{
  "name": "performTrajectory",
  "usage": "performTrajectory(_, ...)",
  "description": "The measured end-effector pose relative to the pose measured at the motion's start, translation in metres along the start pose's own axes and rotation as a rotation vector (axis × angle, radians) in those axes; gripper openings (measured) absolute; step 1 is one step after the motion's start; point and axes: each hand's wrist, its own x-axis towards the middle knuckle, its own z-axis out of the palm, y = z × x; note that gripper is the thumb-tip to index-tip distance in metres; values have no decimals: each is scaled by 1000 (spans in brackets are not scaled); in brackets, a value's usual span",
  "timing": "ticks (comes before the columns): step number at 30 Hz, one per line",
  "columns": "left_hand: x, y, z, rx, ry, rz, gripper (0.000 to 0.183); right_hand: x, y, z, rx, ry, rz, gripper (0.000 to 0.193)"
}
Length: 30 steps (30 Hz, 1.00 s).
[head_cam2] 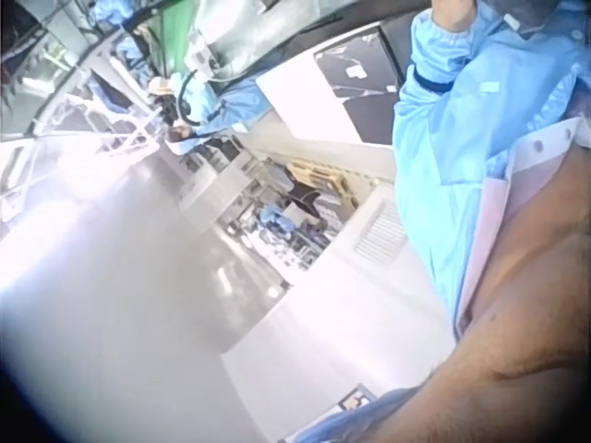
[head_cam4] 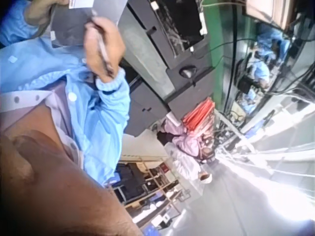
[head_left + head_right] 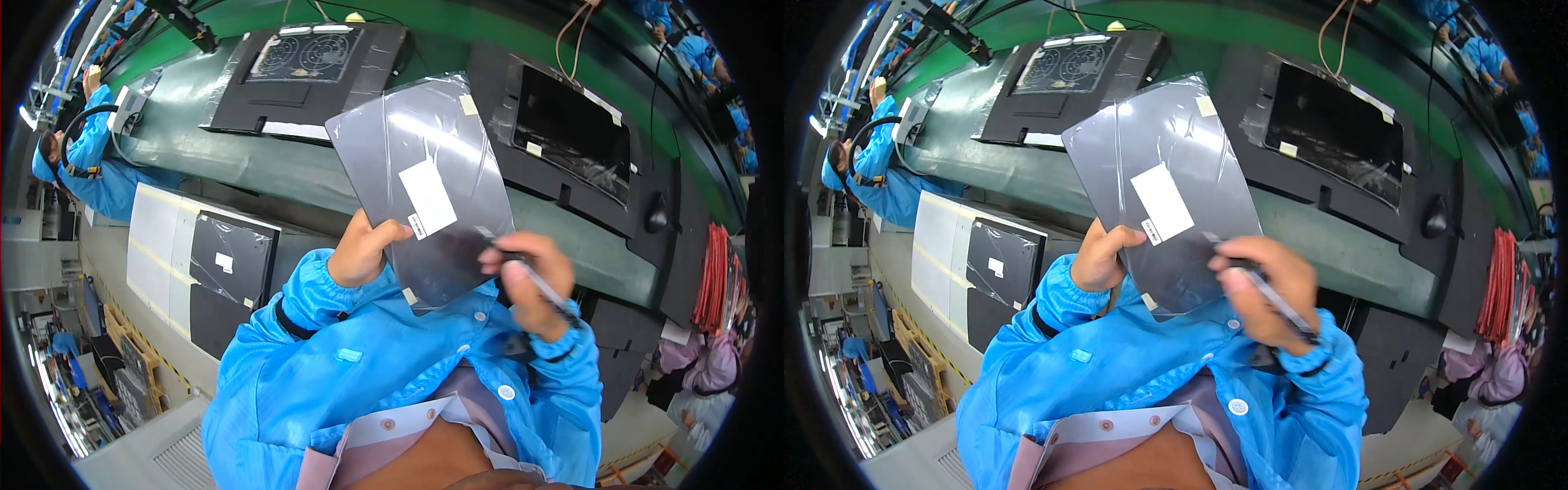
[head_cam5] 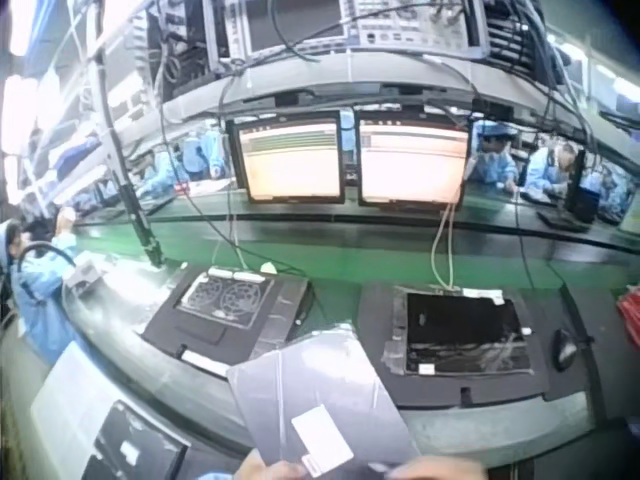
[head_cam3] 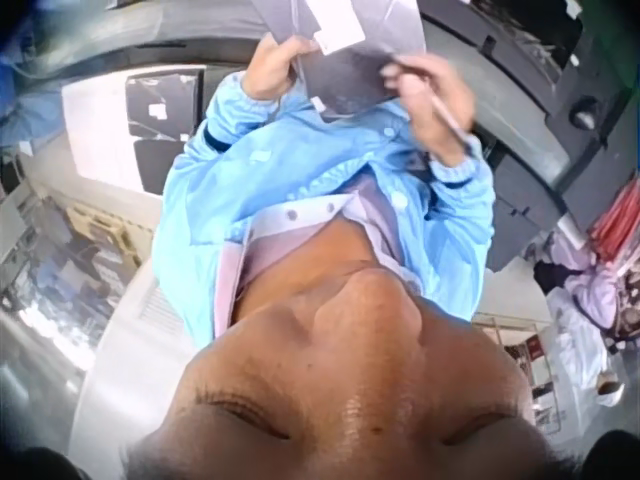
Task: Testing electronic tablets, using a computer mouse, and labeling the devices at a manufacturing station.
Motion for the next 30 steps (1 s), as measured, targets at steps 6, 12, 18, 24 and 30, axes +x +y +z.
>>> performTrajectory(6, -2, -7, 10, 13, -36, -13, 40, 11, 17, 47, -126, 81, -55, 20)
performTrajectory(12, -1, -10, 6, 64, -96, 5, 35, 18, 19, 49, -253, 53, -169, 18)
performTrajectory(18, -2, -7, 6, 144, -77, -6, 46, 14, 27, 45, -182, 2, -174, 18)
performTrajectory(24, -41, 19, -32, 40, 91, 117, 38, 9, 43, 42, 203, 403, -56, 33)
performTrajectory(30, -218, 70, -158, -166, 637, 323, 46, 14, 70, 34, -38, 280, -18, 33)
